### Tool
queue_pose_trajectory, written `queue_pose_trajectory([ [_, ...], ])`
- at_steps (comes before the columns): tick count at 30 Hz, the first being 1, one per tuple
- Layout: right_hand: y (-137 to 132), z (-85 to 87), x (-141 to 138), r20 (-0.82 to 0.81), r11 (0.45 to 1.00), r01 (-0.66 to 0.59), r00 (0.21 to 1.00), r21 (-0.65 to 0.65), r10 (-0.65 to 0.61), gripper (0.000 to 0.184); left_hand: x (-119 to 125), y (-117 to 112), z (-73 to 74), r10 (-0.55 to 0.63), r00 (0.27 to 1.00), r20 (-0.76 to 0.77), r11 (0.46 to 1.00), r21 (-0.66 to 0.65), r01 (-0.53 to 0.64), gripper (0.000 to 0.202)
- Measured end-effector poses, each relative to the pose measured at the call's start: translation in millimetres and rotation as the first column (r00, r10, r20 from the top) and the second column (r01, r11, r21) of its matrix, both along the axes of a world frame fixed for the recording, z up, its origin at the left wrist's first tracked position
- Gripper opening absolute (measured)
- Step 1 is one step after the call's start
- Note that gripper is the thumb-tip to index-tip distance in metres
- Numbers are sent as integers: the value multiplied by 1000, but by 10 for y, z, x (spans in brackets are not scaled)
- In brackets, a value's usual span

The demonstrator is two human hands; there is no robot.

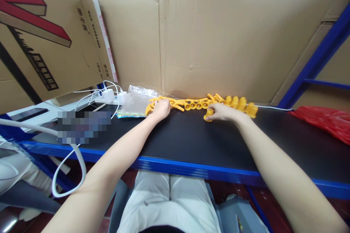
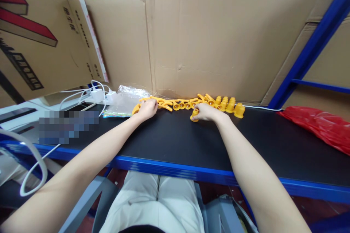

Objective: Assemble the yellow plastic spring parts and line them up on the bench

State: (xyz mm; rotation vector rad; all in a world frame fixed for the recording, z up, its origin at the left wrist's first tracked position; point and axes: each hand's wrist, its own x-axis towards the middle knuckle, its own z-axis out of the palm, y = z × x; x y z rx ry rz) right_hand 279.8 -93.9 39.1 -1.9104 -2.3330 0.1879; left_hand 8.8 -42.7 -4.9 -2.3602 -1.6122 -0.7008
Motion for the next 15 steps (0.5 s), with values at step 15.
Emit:
queue_pose_trajectory([
  [15,32,-45,-33,-5,999,-29,1000,24,29,23,22,-10,-24,-337,940,-51,939,-95,331,23],
])
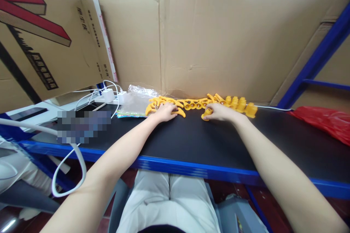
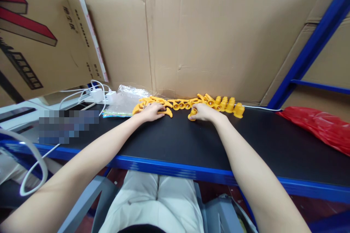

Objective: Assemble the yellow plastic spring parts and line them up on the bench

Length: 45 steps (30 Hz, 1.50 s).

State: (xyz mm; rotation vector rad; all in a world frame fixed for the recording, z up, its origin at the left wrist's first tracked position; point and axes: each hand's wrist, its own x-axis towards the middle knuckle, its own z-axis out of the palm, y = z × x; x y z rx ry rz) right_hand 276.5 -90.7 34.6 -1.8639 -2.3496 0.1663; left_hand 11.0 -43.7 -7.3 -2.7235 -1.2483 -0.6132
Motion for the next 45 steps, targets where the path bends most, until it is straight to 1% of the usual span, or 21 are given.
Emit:
queue_pose_trajectory([
  [3,37,-36,25,-21,999,-11,1000,36,12,24,40,-11,-21,-51,998,-26,999,2,51,23],
  [6,60,-64,49,-41,997,-26,999,66,28,25,48,-31,8,-64,998,9,997,36,64,29],
  [9,61,-66,53,-56,997,-34,998,68,38,24,38,-38,39,-49,994,97,997,72,42,36],
  [12,48,-49,37,-54,997,-49,997,60,53,22,46,-26,42,-60,970,237,997,70,45,40],
  [14,34,-35,21,-47,997,-51,997,59,53,20,67,-16,35,-63,936,347,998,45,51,44],
  [16,18,-22,3,-41,998,-44,998,54,46,20,92,-14,33,-46,887,460,999,-1,52,47],
  [21,-7,-10,-20,-27,999,-35,999,28,35,20,140,-30,77,47,726,687,983,-160,88,59],
  [23,-4,-18,-17,-19,999,-41,999,20,41,20,151,-26,97,99,666,739,977,-201,78,66],
  [26,8,-35,-7,-22,999,-49,999,18,50,21,163,10,97,174,606,776,968,-248,40,69],
  [28,13,-42,-5,-27,999,-50,998,17,51,21,168,42,79,197,580,791,964,-263,31,64],
  [30,9,-39,-10,-24,999,-44,999,8,44,21,165,61,62,202,567,799,963,-268,35,54],
  [31,5,-35,-16,-19,999,-39,999,2,39,21,160,61,60,200,572,795,963,-266,33,50],
  [33,-8,-22,-30,-13,999,-34,999,0,34,20,138,33,76,190,617,764,970,-243,1,44],
  [36,-25,-9,-46,-19,999,-40,999,7,40,20,80,-56,150,147,750,645,988,-126,-86,40],
  [38,-28,-7,-47,-24,999,-45,999,8,45,20,35,-123,214,128,850,511,992,-51,-118,39],
  [39,-27,-9,-45,-27,999,-44,999,8,45,20,13,-151,245,136,889,437,989,-11,-146,37],
  [40,-25,-11,-41,-31,999,-45,998,7,45,20,-5,-174,272,156,911,383,984,23,-179,35],
  [42,-19,-15,-33,-43,999,-49,998,6,50,19,-32,-203,314,204,927,315,972,45,-230,32],
  [45,-11,-19,-24,-47,999,-46,998,0,46,19,-49,-206,345,269,918,291,955,45,-293,28],
])
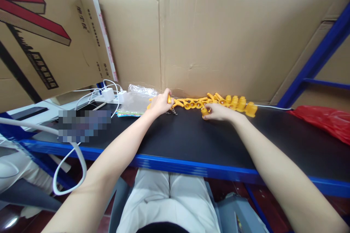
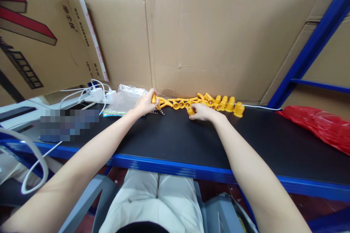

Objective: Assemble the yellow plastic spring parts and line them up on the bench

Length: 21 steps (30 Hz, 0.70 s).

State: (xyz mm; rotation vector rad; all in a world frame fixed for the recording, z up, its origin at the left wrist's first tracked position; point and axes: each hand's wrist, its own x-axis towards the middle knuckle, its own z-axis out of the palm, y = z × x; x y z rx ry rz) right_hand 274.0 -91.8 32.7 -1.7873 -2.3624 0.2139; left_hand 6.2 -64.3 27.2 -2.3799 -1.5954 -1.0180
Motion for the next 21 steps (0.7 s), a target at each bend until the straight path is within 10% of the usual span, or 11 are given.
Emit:
queue_pose_trajectory([
  [11,14,-41,-23,-29,997,-69,997,29,70,18,-22,21,35,131,988,83,986,97,-139,24],
  [21,61,-108,-107,-114,957,-224,962,182,247,35,39,20,13,3,964,266,995,100,-31,19],
])
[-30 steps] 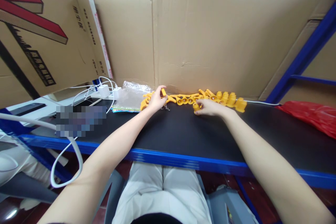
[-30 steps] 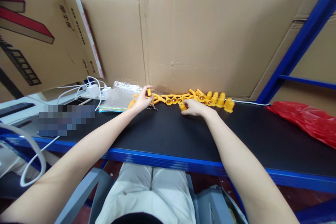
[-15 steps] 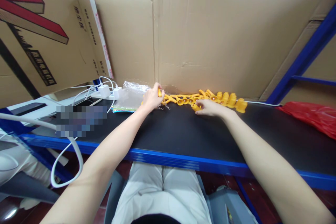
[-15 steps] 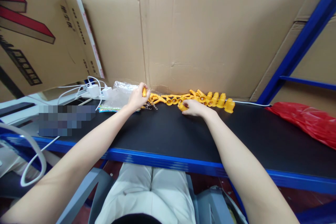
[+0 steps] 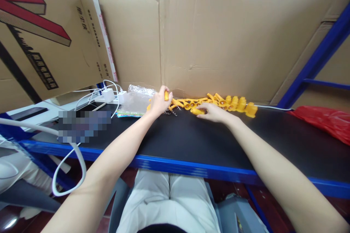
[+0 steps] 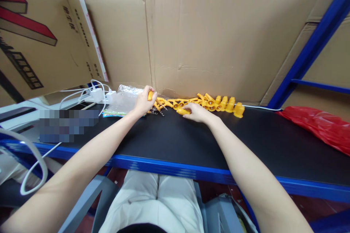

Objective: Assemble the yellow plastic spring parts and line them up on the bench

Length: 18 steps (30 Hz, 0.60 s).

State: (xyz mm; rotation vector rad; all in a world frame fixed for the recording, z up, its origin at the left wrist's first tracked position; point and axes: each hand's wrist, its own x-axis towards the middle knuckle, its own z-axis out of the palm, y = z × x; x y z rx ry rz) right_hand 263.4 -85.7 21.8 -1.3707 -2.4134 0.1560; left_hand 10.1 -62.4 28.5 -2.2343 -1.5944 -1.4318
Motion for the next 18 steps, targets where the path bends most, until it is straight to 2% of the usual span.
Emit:
queue_pose_trajectory([
  [4,-42,18,-67,-21,999,-34,999,11,34,36,47,-1,-39,-51,997,60,998,-20,52,16],
  [10,-30,-20,-107,-39,996,-82,996,39,83,39,75,18,-74,-48,989,139,998,-43,54,15],
  [18,-88,3,-173,-65,993,-82,994,83,88,37,96,-8,-75,-21,967,253,994,-95,46,15],
])
